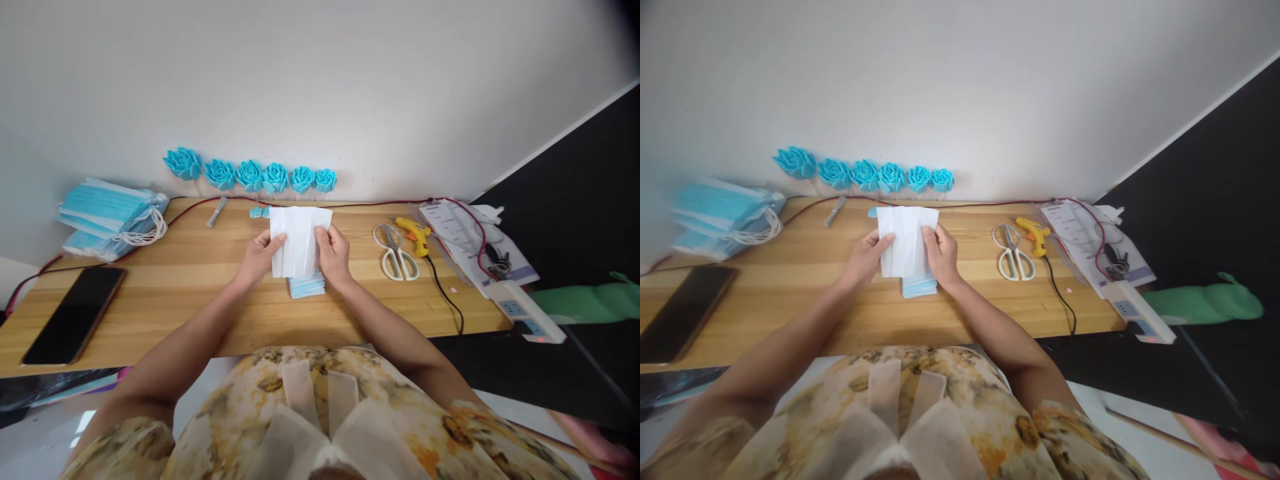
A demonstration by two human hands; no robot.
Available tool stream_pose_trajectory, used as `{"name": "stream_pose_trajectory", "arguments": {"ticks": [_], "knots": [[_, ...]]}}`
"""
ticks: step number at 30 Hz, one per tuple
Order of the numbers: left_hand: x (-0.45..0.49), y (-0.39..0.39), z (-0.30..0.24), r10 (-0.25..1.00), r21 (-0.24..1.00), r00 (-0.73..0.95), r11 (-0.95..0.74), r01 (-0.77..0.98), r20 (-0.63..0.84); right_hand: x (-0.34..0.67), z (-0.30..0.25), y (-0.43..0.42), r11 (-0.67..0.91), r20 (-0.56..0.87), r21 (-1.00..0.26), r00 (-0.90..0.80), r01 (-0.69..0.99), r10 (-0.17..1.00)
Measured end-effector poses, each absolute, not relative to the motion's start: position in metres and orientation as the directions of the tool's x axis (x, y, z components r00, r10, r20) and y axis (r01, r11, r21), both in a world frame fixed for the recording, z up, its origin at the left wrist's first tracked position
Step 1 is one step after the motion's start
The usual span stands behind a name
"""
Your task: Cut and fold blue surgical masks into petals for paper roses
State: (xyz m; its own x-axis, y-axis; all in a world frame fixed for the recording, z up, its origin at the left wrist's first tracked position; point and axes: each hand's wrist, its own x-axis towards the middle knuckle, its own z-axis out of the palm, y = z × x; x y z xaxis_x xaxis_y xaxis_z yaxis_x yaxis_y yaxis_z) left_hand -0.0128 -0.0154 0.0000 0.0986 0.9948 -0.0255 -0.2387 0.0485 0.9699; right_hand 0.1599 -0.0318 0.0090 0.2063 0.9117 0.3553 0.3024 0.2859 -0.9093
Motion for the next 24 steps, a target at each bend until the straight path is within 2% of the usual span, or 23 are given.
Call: {"name": "stream_pose_trajectory", "arguments": {"ticks": [4, 7, 15, 24], "knots": [[-0.012, -0.018, -0.007, 0.978, 0.984, -0.117, -0.176, -0.017, 0.173, 0.159, 0.008, -0.033, 0.307, 0.395, -0.887, 0.222, 0.344, 0.892], [-0.012, -0.018, -0.007, 0.96, 0.97, -0.139, -0.237, 0.05, 0.242, 0.158, 0.008, -0.033, 0.319, 0.405, -0.885, 0.225, 0.338, 0.886], [-0.012, -0.019, 0.005, 0.969, 0.976, -0.134, -0.213, -0.037, 0.206, 0.162, 0.013, -0.03, 0.315, 0.386, -0.9, 0.213, 0.302, 0.898], [-0.016, -0.014, 0.008, 0.955, 0.968, -0.223, -0.226, -0.111, 0.197, 0.161, 0.007, -0.029, 0.277, 0.28, -0.944, -0.009, 0.18, 0.96]]}}
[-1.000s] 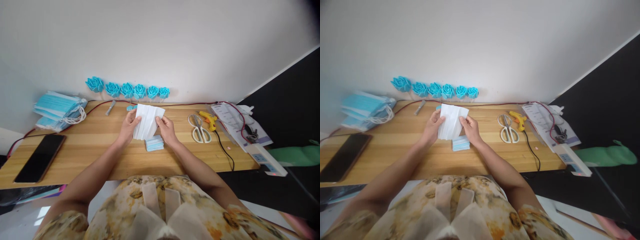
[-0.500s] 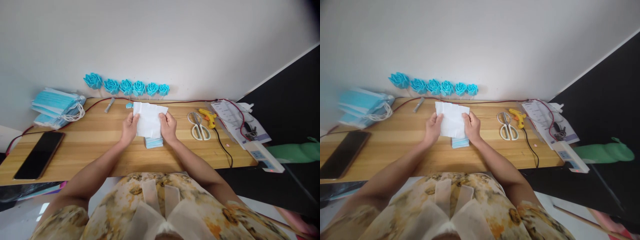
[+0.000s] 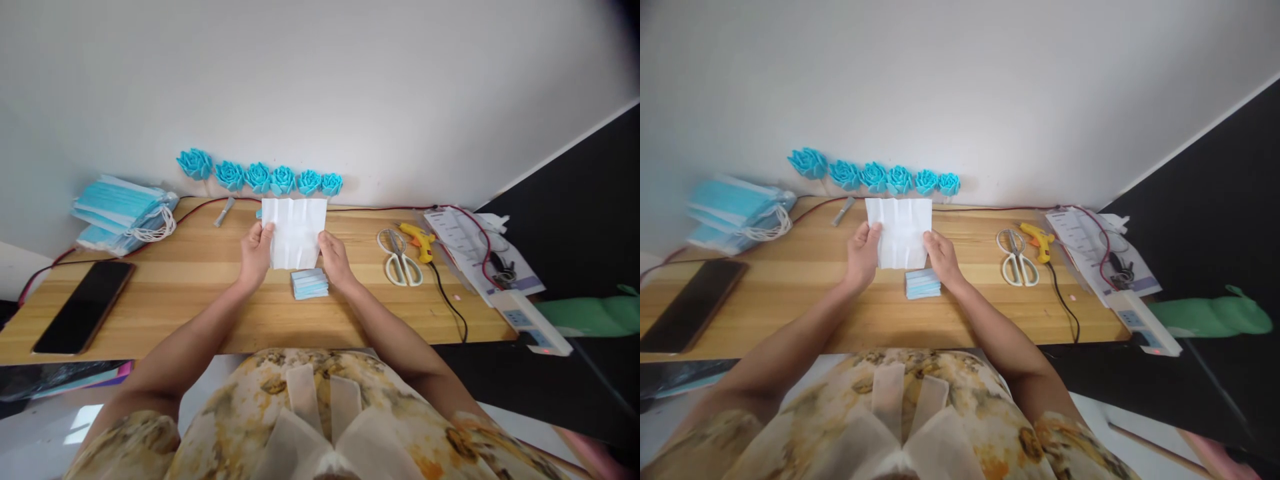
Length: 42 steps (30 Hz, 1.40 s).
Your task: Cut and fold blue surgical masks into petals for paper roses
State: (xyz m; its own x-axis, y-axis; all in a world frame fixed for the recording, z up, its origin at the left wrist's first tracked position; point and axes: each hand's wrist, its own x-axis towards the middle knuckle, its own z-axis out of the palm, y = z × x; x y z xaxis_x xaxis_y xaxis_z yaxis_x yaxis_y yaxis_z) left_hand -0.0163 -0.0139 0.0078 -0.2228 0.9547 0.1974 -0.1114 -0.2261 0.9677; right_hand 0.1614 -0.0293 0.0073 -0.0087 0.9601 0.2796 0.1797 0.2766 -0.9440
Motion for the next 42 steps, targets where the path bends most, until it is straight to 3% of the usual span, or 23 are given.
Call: {"name": "stream_pose_trajectory", "arguments": {"ticks": [4, 21, 26, 30, 34, 38, 42], "knots": [[-0.018, -0.01, 0.007, 0.964, 0.969, -0.204, -0.2, -0.144, 0.169, 0.16, 0.006, -0.029, 0.204, 0.213, -0.955, 0.021, 0.215, 0.977], [-0.016, -0.014, 0.005, 0.952, 0.969, -0.219, -0.235, -0.082, 0.212, 0.154, 0.007, -0.031, 0.221, 0.236, -0.933, 0.019, 0.284, 0.972], [-0.016, -0.013, 0.005, 0.944, 0.968, -0.236, -0.247, -0.044, 0.231, 0.158, 0.003, -0.027, 0.217, 0.23, -0.953, 0.041, 0.211, 0.972], [-0.021, -0.008, 0.004, 0.933, 0.966, -0.274, -0.256, -0.046, 0.234, 0.161, 0.002, -0.024, 0.223, 0.222, -0.968, -0.018, 0.116, 0.975], [-0.026, -0.006, 0.007, 0.924, 0.969, -0.318, -0.24, -0.049, 0.213, 0.161, 0.005, -0.027, 0.128, 0.121, -0.991, -0.145, 0.04, 0.982], [-0.022, -0.008, 0.008, 0.92, 0.971, -0.348, -0.223, -0.085, 0.181, 0.157, 0.008, -0.031, 0.117, 0.084, -0.982, -0.211, 0.151, 0.974], [-0.014, -0.013, 0.004, 0.955, 0.975, -0.252, -0.19, -0.111, 0.158, 0.156, 0.011, -0.033, 0.229, 0.169, -0.924, -0.212, 0.304, 0.963]]}}
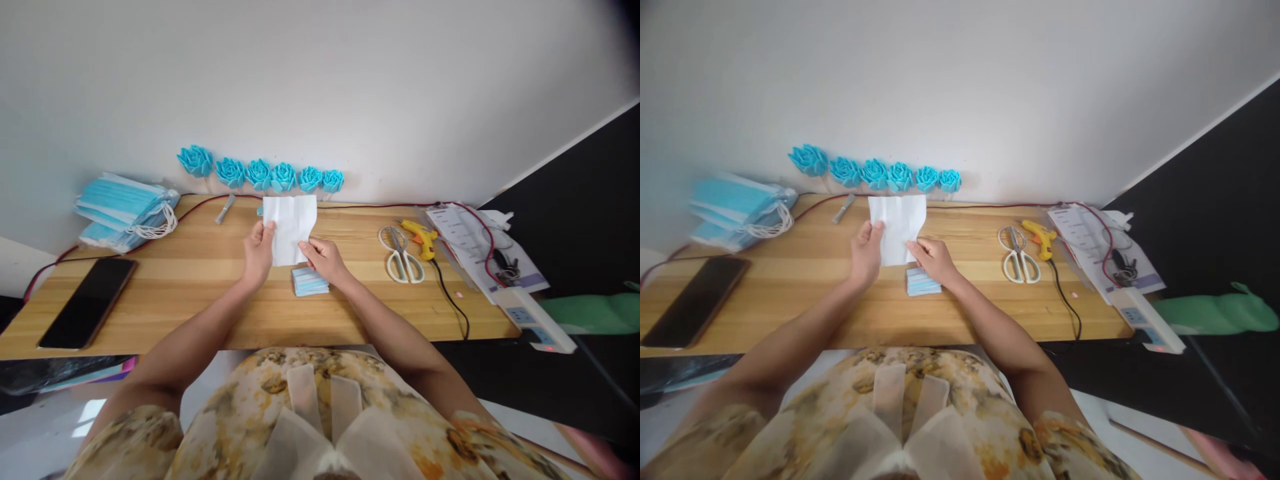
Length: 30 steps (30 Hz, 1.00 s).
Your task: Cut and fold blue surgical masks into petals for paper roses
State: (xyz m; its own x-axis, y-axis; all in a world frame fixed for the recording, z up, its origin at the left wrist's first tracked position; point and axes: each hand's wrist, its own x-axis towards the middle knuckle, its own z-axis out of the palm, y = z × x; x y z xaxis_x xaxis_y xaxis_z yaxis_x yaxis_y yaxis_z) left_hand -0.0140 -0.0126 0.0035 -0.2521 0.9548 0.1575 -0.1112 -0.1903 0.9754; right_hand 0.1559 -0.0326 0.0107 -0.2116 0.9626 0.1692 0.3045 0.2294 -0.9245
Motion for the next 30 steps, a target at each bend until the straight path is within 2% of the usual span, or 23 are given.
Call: {"name": "stream_pose_trajectory", "arguments": {"ticks": [2, 5, 10, 15, 17, 20, 23, 30], "knots": [[-0.015, -0.011, 0.002, 0.964, 0.979, -0.22, -0.173, -0.108, 0.146, 0.157, 0.013, -0.032, 0.255, 0.207, -0.911, -0.175, 0.325, 0.962], [-0.022, -0.005, 0.002, 0.949, 0.976, -0.272, -0.192, -0.102, 0.159, 0.159, 0.014, -0.032, 0.257, 0.229, -0.907, -0.122, 0.333, 0.966], [-0.024, -0.004, 0.004, 0.95, 0.973, -0.262, -0.206, -0.107, 0.172, 0.156, 0.012, -0.033, 0.295, 0.232, -0.897, -0.22, 0.327, 0.948], [-0.025, -0.003, 0.004, 0.957, 0.977, -0.26, -0.169, -0.13, 0.131, 0.163, 0.014, -0.029, 0.245, 0.218, -0.922, -0.121, 0.298, 0.968], [-0.028, 0.0, 0.003, 0.951, 0.975, -0.277, -0.177, -0.134, 0.135, 0.167, 0.013, -0.026, 0.22, 0.181, -0.941, -0.168, 0.258, 0.969], [-0.028, 0.0, 0.004, 0.956, 0.973, -0.268, -0.169, -0.158, 0.123, 0.17, 0.01, -0.022, 0.15, 0.122, -0.982, -0.223, 0.114, 0.967], [-0.022, -0.005, 0.006, 0.971, 0.973, -0.22, -0.135, -0.187, 0.092, 0.171, 0.008, -0.018, 0.092, 0.091, -0.996, -0.173, -0.002, 0.981], [-0.014, -0.013, 0.006, 0.986, 0.984, -0.152, -0.092, -0.155, 0.068, 0.172, 0.017, -0.022, 0.178, 0.175, -0.984, -0.163, 0.007, 0.971]]}}
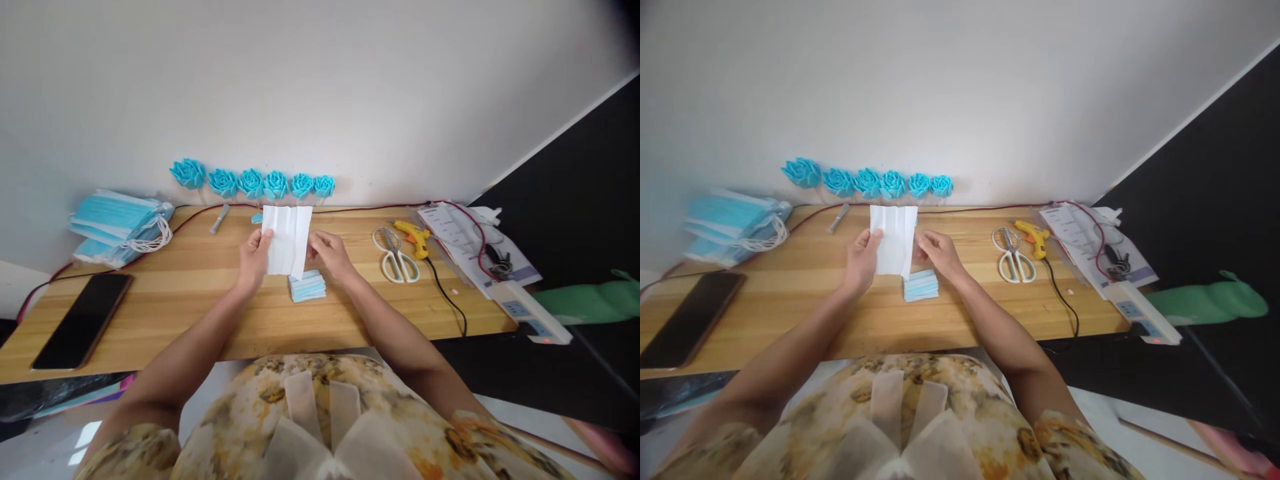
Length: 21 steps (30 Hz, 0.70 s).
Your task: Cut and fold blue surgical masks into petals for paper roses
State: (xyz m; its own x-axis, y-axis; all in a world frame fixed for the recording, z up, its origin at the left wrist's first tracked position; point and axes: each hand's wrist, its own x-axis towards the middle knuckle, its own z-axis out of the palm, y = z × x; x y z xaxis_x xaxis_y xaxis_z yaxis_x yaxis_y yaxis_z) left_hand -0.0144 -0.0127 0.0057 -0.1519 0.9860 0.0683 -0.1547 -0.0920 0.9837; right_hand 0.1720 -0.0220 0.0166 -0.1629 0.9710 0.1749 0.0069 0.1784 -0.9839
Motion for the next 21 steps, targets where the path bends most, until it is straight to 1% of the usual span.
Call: {"name": "stream_pose_trajectory", "arguments": {"ticks": [5, 7, 9, 12, 13, 15, 18, 21], "knots": [[-0.0184, -0.0116, 0.0046, 0.978, 0.989, -0.175, -0.128, -0.074, 0.113, 0.1736, 0.0165, -0.022, 0.15, 0.149, -0.989, -0.16, -0.005, 0.976], [-0.019, -0.012, 0.0042, 0.981, 0.99, -0.159, -0.124, -0.07, 0.112, 0.1733, 0.0146, -0.0211, 0.14, 0.133, -0.99, -0.16, 0.035, 0.978], [-0.0186, -0.013, 0.004, 0.985, 0.99, -0.141, -0.111, -0.081, 0.099, 0.1723, 0.0127, -0.0203, 0.142, 0.129, -0.983, -0.112, 0.114, 0.985], [-0.0162, -0.015, 0.0038, 0.987, 0.988, -0.148, -0.078, -0.13, 0.059, 0.1701, 0.0103, -0.0199, 0.186, 0.192, -0.944, -0.004, 0.273, 0.981], [-0.0147, -0.0157, 0.0036, 0.988, 0.986, -0.15, -0.066, -0.15, 0.044, 0.1694, 0.0095, -0.02, 0.211, 0.226, -0.925, 0.011, 0.317, 0.974], [-0.0115, -0.017, 0.0029, 0.993, 0.983, -0.119, -0.041, -0.178, 0.02, 0.1686, 0.0085, -0.0201, 0.262, 0.279, -0.886, -0.012, 0.382, 0.96], [-0.0095, -0.0168, 0.0016, 0.998, 0.976, -0.058, -0.005, -0.22, -0.008, 0.1701, 0.0091, -0.0189, 0.301, 0.323, -0.856, -0.019, 0.421, 0.946], [-0.0134, -0.0135, 0.0018, 0.997, 0.961, -0.081, -0.004, -0.275, -0.019, 0.1737, 0.0116, -0.0161, 0.301, 0.35, -0.851, 0.037, 0.431, 0.936]]}}
